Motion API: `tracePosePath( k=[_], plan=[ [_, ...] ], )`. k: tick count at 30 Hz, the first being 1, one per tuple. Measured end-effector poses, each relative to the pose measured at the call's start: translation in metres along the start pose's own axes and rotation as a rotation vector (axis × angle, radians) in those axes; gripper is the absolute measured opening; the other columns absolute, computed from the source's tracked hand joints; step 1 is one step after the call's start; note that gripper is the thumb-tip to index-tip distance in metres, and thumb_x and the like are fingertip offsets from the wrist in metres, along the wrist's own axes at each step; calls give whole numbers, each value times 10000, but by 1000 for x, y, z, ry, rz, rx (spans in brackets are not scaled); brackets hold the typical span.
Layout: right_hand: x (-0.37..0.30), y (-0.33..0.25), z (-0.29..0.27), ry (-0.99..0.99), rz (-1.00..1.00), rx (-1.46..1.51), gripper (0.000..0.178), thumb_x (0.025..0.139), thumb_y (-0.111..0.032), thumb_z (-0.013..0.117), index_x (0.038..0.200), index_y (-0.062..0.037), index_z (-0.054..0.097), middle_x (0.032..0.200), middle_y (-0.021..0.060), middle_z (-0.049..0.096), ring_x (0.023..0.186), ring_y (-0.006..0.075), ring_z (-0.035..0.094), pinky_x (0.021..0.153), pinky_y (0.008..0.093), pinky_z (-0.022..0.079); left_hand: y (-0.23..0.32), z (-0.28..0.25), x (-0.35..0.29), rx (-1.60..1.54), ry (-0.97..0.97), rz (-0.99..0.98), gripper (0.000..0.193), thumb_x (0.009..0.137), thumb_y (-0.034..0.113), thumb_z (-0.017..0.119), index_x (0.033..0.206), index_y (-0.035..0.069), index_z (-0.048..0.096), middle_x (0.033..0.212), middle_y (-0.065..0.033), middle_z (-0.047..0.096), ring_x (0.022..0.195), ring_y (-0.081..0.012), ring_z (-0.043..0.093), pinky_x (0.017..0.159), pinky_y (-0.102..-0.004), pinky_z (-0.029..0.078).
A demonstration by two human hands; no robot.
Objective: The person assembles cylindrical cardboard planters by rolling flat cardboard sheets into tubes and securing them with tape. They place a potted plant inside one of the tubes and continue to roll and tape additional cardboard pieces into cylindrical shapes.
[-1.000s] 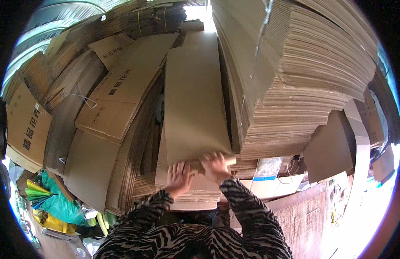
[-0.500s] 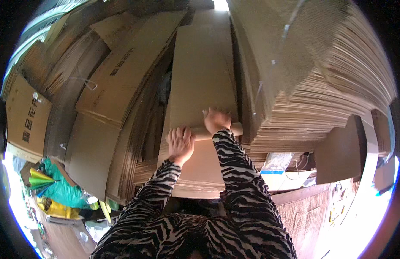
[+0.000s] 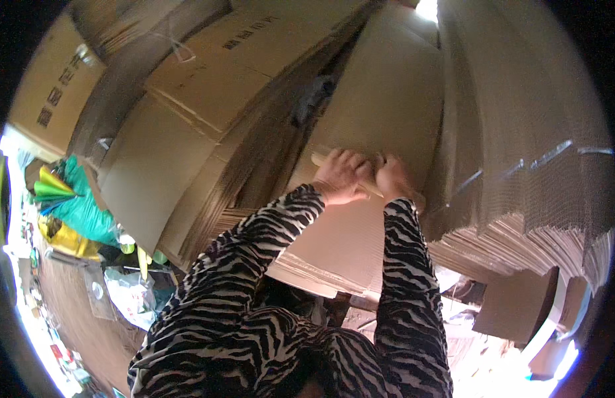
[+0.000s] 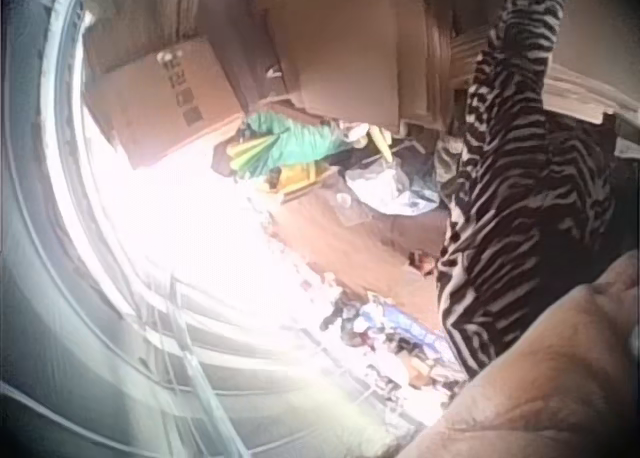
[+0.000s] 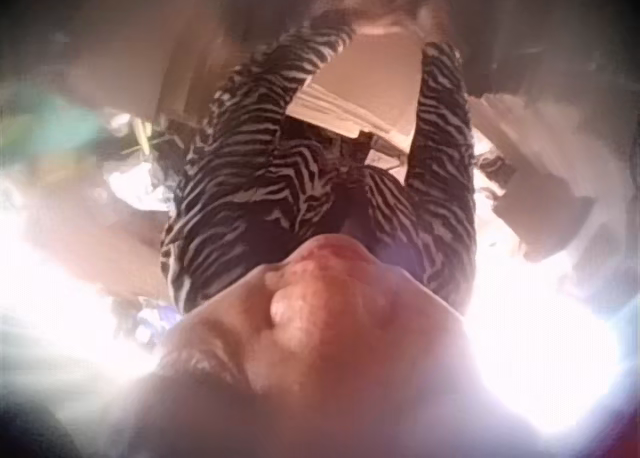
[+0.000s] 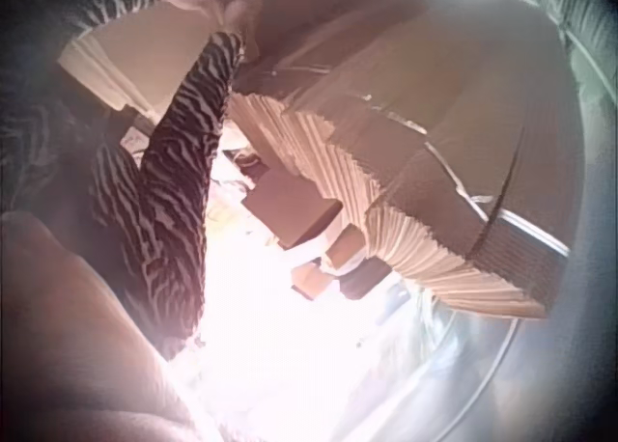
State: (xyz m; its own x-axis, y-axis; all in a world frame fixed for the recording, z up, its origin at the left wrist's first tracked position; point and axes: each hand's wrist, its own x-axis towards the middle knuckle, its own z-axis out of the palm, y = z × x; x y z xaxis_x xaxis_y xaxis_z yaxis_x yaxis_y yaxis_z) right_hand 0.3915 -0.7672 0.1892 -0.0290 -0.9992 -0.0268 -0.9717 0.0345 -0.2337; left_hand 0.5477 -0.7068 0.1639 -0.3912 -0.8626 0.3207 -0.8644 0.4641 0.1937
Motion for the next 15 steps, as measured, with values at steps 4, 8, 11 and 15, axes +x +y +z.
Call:
tracePosePath(
  k=[4,8,11,15],
  plan=[
    [-24,-6,-12,-158,-59,104,437,980,-362,476,1262,-45,584,1266,150,611,1184,338,575,972,489,473,-7,-2,3,-14,-169,-55,564,861,564,606,1216,125,609,1374,-106,501,1297,-311,429,1082,-526,314],
    [-70,14,-1,-134,-471,-85,566,895,-403,617,1337,-61,520,1306,185,577,1194,388,544,977,522,447,-12,6,-18,-18,-288,-84,777,788,593,667,1341,69,515,1412,-147,466,1320,-339,411,1095,-479,337],
    [-136,52,4,-3,-614,-138,728,788,-460,737,1359,-72,506,1310,198,569,1198,410,528,982,542,429,40,-7,-58,4,-244,33,811,709,588,743,1265,18,589,1313,-162,548,1252,-353,489,1037,-454,412],
    [-187,65,9,-72,-636,-17,866,556,-536,850,1247,-90,581,1222,175,593,1155,405,531,1014,539,386,69,-40,-118,-191,-317,-25,595,790,522,706,1144,48,650,1243,-135,584,1240,-339,507,1006,-461,436]
  ],
)
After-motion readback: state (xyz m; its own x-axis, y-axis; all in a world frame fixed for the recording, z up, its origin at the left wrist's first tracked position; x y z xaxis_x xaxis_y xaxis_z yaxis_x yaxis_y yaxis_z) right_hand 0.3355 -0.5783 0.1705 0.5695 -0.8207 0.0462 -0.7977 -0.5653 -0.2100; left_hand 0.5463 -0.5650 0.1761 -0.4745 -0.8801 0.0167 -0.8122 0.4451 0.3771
